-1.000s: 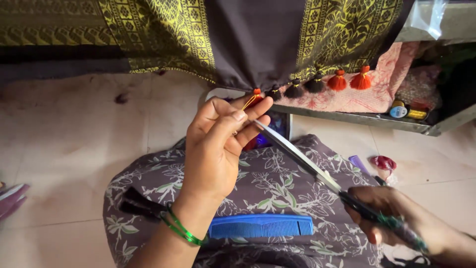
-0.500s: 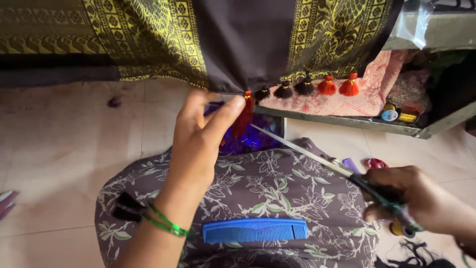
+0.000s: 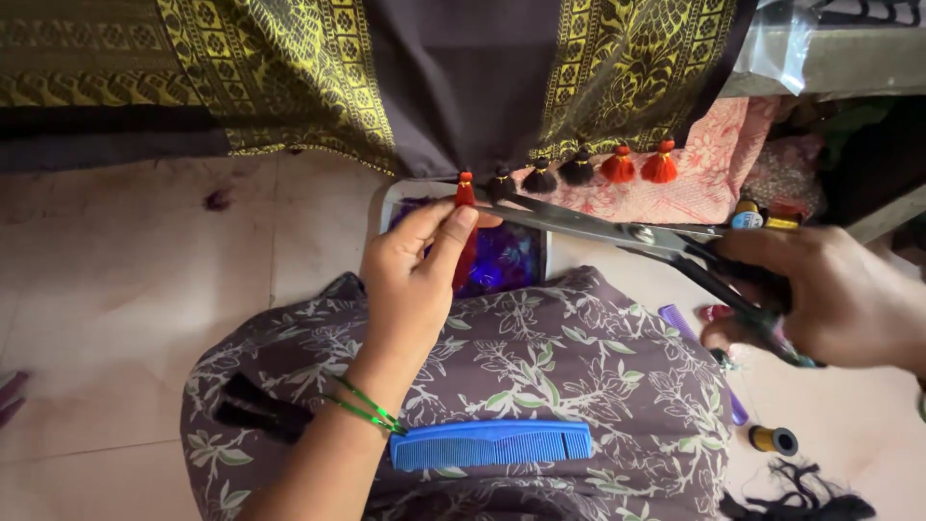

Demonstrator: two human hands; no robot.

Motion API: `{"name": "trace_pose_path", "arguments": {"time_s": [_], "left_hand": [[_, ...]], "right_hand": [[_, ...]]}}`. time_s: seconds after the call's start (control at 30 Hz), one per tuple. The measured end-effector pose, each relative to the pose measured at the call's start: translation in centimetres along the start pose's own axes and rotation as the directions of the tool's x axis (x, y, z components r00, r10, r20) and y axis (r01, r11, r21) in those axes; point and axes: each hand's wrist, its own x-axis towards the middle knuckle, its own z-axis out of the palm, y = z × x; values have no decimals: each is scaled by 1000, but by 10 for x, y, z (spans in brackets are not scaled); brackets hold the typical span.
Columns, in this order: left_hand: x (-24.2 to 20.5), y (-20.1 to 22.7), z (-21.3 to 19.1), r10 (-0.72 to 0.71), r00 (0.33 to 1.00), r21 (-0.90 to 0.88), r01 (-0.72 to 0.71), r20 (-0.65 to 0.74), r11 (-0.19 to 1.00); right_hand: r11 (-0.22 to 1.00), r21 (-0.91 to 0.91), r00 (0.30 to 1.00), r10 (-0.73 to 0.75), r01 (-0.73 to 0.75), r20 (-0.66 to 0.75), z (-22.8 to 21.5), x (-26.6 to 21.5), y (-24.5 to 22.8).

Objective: Sewing and attaching decorative tassels to the border of a dark garment.

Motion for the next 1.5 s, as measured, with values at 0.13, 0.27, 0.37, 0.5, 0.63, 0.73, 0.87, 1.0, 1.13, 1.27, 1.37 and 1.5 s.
{"name": "trace_pose_path", "arguments": {"time_s": [0.13,0.27,0.37,0.5,0.63,0.73,0.87,1.0,1.13,1.27,1.37,1.5], "left_hand": [[-3,-5,-2,46,999,-23,-46,-10,999],[-4,0,-6,12,1000,-51,-13,-9,999],[-4,7,-7,32,999,-36,-32,-4,999],[-3,9,-9,63,998,9,-63,-10,998],[-2,6,-9,102,995,27,-102,1,994],[-2,6,-8,99,995,-26,-99,13,995],[-8,6,-8,92,996,47,-92,9,995],[-13,-11,-15,-3,1000,62,2,4,998],[-19,-25,-40,-179,984,-20,178,-24,984],[-22,-19,-48,-236,971,-79,233,-26,969],[-25,-3,-37,-237,970,-45,239,56,970],[-38,20,-7,-255,908,-10,274,331,962]], "right_hand": [[971,-193,990,-143,140,-4,-18,11,-33],[924,-380,995,6,33,102,-26,22,-43],[938,-256,968,-250,236,-23,-35,24,-52],[917,-341,977,-182,208,106,-42,25,-66],[941,-298,984,-134,162,114,-41,25,-65],[934,-316,981,-129,169,145,-39,24,-61],[948,-287,982,-93,138,165,-29,22,-51],[928,-182,943,-302,324,143,-8,20,-13],[972,-222,925,10,80,379,12,-1,-17],[992,-52,842,-71,116,535,88,-17,20],[991,-35,744,-74,131,664,125,-26,33],[845,309,818,-515,435,256,154,-5,10]]}}
